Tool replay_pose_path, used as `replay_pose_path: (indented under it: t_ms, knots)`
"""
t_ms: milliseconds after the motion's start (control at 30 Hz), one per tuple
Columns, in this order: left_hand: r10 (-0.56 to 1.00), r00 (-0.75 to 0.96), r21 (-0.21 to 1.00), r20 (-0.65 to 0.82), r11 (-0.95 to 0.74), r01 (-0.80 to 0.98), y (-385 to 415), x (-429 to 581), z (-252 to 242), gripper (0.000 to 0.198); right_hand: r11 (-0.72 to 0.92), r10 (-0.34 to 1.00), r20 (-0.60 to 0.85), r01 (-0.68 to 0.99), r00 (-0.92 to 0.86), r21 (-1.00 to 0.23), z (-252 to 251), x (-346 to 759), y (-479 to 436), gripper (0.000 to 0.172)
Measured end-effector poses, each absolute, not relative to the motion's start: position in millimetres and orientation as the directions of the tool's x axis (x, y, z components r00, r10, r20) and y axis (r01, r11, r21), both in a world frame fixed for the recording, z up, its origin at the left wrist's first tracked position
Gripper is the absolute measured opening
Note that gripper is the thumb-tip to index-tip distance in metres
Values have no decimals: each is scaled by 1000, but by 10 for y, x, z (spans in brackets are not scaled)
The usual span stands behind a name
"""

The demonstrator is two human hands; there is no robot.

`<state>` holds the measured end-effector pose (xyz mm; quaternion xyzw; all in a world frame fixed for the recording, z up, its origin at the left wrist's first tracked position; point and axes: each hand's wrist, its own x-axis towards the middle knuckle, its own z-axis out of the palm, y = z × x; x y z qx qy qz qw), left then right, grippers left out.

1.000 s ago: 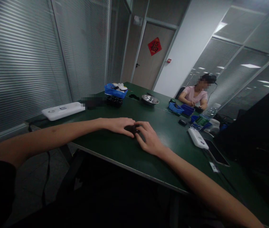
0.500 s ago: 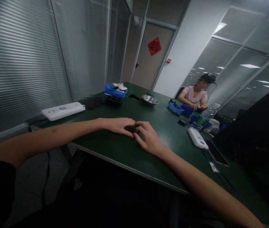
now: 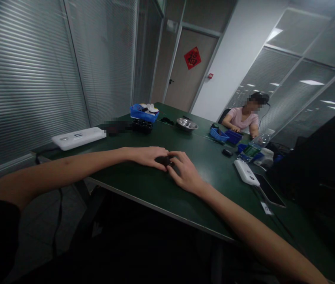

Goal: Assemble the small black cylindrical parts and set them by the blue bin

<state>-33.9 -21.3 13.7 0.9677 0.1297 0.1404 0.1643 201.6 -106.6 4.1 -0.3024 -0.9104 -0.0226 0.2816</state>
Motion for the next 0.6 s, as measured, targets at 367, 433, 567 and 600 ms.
replay_pose_path:
  t_ms: [367, 433, 567, 600]
  knots:
    - [310, 924, 369, 223, -904, 214, -234, -345, 154, 48, 813, 544, 518, 569, -661, -128, 60, 2021, -1081, 17]
    - [309, 924, 365, 225, -906, 214, -226, -346, 148, 49, 811, 544, 517, 572, -661, -121, 63, 2014, -1085, 16]
    - [320, 923, 356, 215, -906, 231, -233, -347, 156, 52, 819, 539, 510, 559, -671, -130, 58, 2018, -1087, 19]
    - [321, 923, 354, 211, -906, 234, -237, -348, 159, 53, 820, 538, 510, 556, -671, -135, 56, 2021, -1086, 20]
